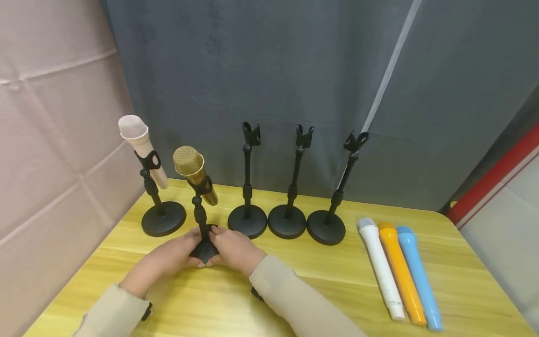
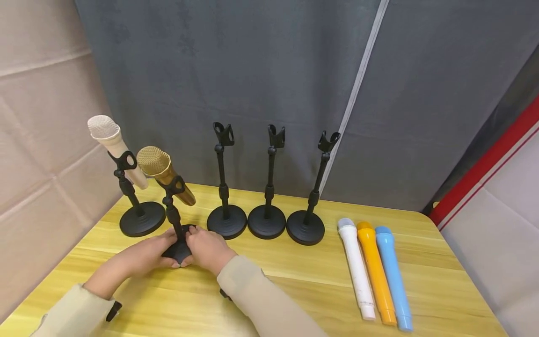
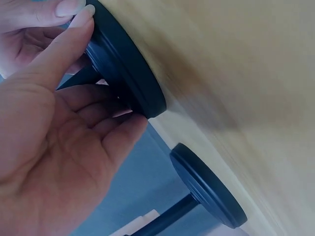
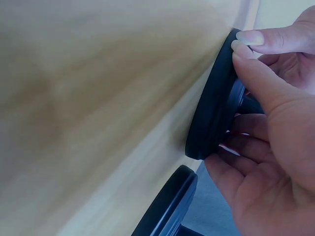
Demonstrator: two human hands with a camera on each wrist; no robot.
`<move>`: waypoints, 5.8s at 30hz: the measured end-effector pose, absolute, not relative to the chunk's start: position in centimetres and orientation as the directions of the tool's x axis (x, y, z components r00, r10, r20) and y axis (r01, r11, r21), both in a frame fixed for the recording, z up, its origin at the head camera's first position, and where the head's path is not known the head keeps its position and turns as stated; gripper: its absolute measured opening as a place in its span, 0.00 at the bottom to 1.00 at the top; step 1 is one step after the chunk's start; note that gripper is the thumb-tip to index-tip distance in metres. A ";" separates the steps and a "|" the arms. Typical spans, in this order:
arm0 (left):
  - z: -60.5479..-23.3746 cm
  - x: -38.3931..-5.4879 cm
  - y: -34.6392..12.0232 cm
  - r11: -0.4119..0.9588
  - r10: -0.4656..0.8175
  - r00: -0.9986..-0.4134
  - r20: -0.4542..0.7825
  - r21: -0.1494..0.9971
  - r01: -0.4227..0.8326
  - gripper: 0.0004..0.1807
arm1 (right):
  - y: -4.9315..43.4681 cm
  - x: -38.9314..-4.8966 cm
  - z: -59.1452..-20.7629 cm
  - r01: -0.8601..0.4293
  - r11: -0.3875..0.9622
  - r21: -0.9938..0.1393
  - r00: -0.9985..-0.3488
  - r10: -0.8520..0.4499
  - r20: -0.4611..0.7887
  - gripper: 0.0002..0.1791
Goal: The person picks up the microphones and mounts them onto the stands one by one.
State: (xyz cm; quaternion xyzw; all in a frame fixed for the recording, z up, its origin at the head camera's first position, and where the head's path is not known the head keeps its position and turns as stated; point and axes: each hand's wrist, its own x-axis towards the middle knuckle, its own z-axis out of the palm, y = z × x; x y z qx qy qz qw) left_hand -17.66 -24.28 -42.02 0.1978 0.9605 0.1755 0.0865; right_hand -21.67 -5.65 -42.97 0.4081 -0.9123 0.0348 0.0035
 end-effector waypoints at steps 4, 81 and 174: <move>-41.6 -18.5 -24.7 0.852 0.420 -0.901 -0.108 0.389 0.350 0.42 | -6.4 -22.4 -42.8 -0.727 0.685 -0.052 -0.686 -0.728 -0.001 0.41; -34.0 -22.1 -19.5 0.593 0.172 -0.979 0.109 0.782 0.191 0.45 | 24.8 -15.1 -35.2 -0.329 0.783 -0.528 -0.940 -0.324 0.105 0.38; -38.9 -22.2 -12.1 0.410 0.081 -0.963 0.256 0.872 0.266 0.14 | 32.3 -16.7 -38.1 0.080 0.560 -0.824 -0.977 -0.121 -0.177 0.43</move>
